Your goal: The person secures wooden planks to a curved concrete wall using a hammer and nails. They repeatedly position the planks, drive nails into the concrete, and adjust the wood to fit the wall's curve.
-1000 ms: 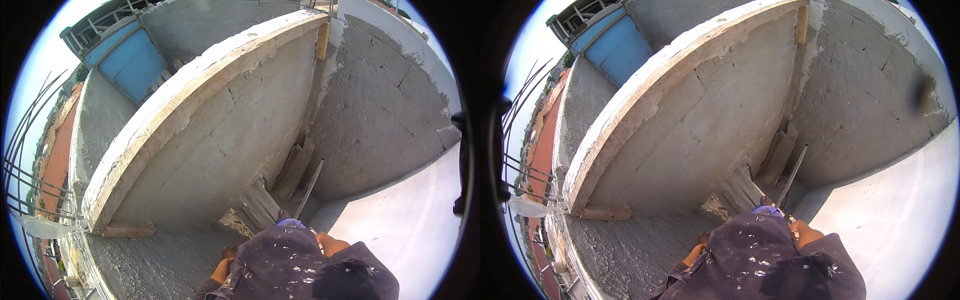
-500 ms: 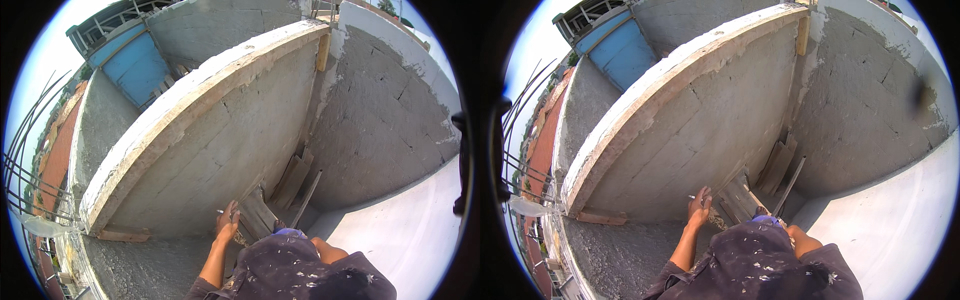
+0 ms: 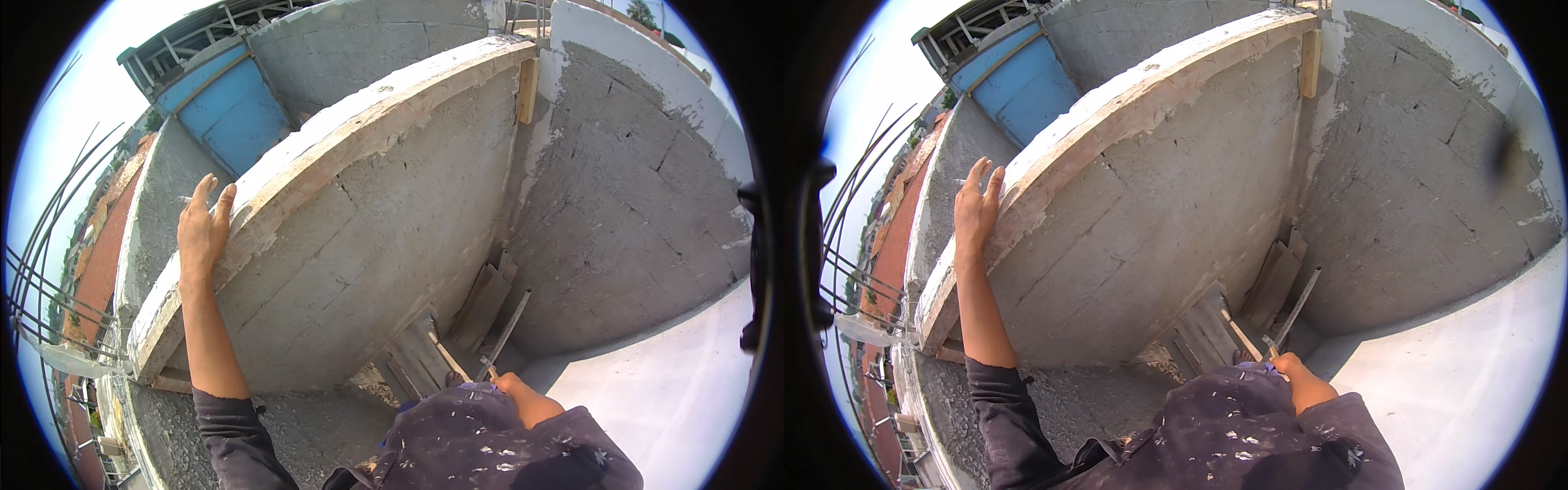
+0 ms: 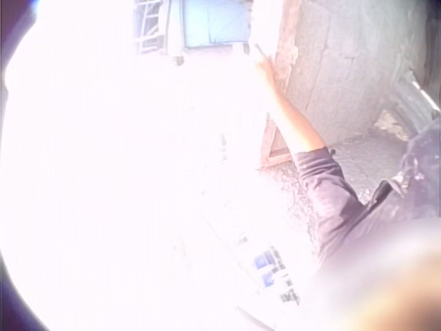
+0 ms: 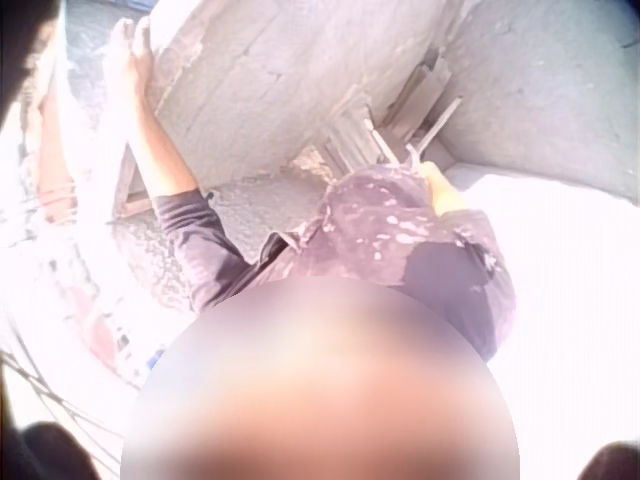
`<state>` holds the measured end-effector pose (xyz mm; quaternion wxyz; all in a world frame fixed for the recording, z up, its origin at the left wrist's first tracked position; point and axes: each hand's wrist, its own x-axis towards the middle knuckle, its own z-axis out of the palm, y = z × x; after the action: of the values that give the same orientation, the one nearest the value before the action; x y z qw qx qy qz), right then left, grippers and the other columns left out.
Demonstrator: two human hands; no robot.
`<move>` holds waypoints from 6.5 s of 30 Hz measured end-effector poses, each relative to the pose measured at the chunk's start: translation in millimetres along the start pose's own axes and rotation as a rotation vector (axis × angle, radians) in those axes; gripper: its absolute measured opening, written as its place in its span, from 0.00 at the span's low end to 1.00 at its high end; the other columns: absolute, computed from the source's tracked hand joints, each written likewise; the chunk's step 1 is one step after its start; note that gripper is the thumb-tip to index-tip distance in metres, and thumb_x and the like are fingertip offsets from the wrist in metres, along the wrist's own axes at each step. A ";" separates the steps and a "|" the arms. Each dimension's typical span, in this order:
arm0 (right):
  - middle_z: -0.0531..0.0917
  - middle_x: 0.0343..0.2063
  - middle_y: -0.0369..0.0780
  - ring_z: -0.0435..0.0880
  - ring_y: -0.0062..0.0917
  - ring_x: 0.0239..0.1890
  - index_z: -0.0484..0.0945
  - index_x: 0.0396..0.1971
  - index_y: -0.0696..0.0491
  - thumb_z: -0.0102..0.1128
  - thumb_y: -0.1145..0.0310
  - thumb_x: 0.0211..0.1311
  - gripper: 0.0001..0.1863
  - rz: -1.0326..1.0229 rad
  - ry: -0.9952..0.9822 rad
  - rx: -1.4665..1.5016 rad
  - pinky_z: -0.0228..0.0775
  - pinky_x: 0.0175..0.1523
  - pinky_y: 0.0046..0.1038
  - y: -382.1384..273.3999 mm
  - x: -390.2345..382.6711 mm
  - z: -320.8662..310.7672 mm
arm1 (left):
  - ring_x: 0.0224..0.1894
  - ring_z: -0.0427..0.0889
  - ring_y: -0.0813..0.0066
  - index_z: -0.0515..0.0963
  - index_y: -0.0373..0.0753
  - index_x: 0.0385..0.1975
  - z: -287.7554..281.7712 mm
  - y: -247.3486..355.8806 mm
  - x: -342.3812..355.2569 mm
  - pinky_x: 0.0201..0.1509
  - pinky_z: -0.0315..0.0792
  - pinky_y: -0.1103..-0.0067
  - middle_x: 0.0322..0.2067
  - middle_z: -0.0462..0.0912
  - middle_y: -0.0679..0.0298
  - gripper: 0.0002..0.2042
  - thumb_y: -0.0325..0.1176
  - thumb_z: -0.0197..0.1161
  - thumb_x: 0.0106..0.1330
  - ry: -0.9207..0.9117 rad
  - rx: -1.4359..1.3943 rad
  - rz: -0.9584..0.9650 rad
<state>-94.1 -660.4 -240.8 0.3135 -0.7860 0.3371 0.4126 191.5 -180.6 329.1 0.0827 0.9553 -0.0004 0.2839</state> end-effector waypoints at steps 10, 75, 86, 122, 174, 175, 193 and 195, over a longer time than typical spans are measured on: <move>0.86 0.58 0.51 0.85 0.43 0.62 0.85 0.58 0.56 0.66 0.46 0.68 0.30 -0.035 -0.064 -0.308 0.76 0.64 0.40 61.8 43.1 -3.0 | 0.69 0.78 0.46 0.73 0.35 0.70 14.7 -8.1 5.5 0.74 0.68 0.61 0.64 0.81 0.46 0.39 0.66 0.55 0.75 -0.122 0.038 -0.151; 0.87 0.28 0.54 0.90 0.55 0.35 0.82 0.48 0.57 0.61 0.54 0.71 0.20 0.464 0.008 0.311 0.79 0.40 0.49 -16.3 79.1 133.6 | 0.57 0.84 0.51 0.66 0.32 0.68 923.0 -147.7 -890.8 0.61 0.80 0.60 0.60 0.79 0.46 0.35 0.47 0.69 0.69 -1.341 0.116 -1.402; 0.86 0.27 0.56 0.85 0.61 0.32 0.79 0.43 0.56 0.61 0.57 0.74 0.15 0.243 0.046 0.267 0.76 0.36 0.54 -17.6 65.5 146.9 | 0.51 0.86 0.59 0.84 0.27 0.51 775.5 -97.7 -854.1 0.54 0.77 0.65 0.50 0.87 0.50 0.25 0.41 0.75 0.60 -1.696 -0.248 -1.095; 0.89 0.39 0.37 0.87 0.32 0.40 0.85 0.57 0.44 0.68 0.51 0.69 0.21 -2.073 1.038 -0.595 0.78 0.48 0.37 -478.2 -405.5 -242.6 | 0.63 0.80 0.42 0.72 0.35 0.68 175.2 -15.3 -425.8 0.68 0.72 0.59 0.58 0.82 0.40 0.34 0.42 0.72 0.63 -0.796 -0.650 -0.419; 0.85 0.53 0.59 0.87 0.45 0.57 0.71 0.68 0.65 0.71 0.65 0.65 0.35 -1.935 -0.229 -0.202 0.76 0.63 0.40 -432.5 -500.3 15.3 | 0.64 0.79 0.65 0.66 0.34 0.72 -9.3 -60.0 -343.2 0.68 0.75 0.70 0.66 0.78 0.54 0.33 0.40 0.71 0.73 0.047 -1.513 -0.469; 0.85 0.53 0.52 0.87 0.35 0.54 0.71 0.71 0.63 0.72 0.64 0.64 0.38 -1.996 -0.078 -0.224 0.80 0.60 0.38 -446.4 -510.7 6.5 | 0.65 0.79 0.65 0.66 0.34 0.73 -13.0 -60.5 -338.3 0.68 0.75 0.70 0.67 0.77 0.54 0.33 0.40 0.70 0.74 0.125 -1.461 -0.462; 0.86 0.59 0.49 0.85 0.40 0.61 0.76 0.69 0.51 0.74 0.59 0.63 0.35 -2.076 0.273 -1.062 0.76 0.68 0.43 -677.5 -562.5 11.0 | 0.54 0.89 0.52 0.81 0.37 0.60 -196.8 -62.0 -337.1 0.58 0.81 0.65 0.52 0.89 0.51 0.19 0.28 0.69 0.70 0.643 0.034 -0.404; 0.86 0.59 0.49 0.85 0.40 0.61 0.76 0.69 0.52 0.73 0.59 0.65 0.34 -2.121 0.238 -1.054 0.75 0.68 0.43 -679.0 -559.9 11.9 | 0.53 0.89 0.50 0.81 0.39 0.60 -223.2 -76.4 -337.7 0.57 0.81 0.64 0.47 0.90 0.48 0.18 0.29 0.68 0.72 0.673 0.245 -0.546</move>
<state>194.1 -108.2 381.0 0.1032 -0.7381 -0.6656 -0.0402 -209.1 -85.5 318.1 0.0364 0.7775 0.3122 0.5446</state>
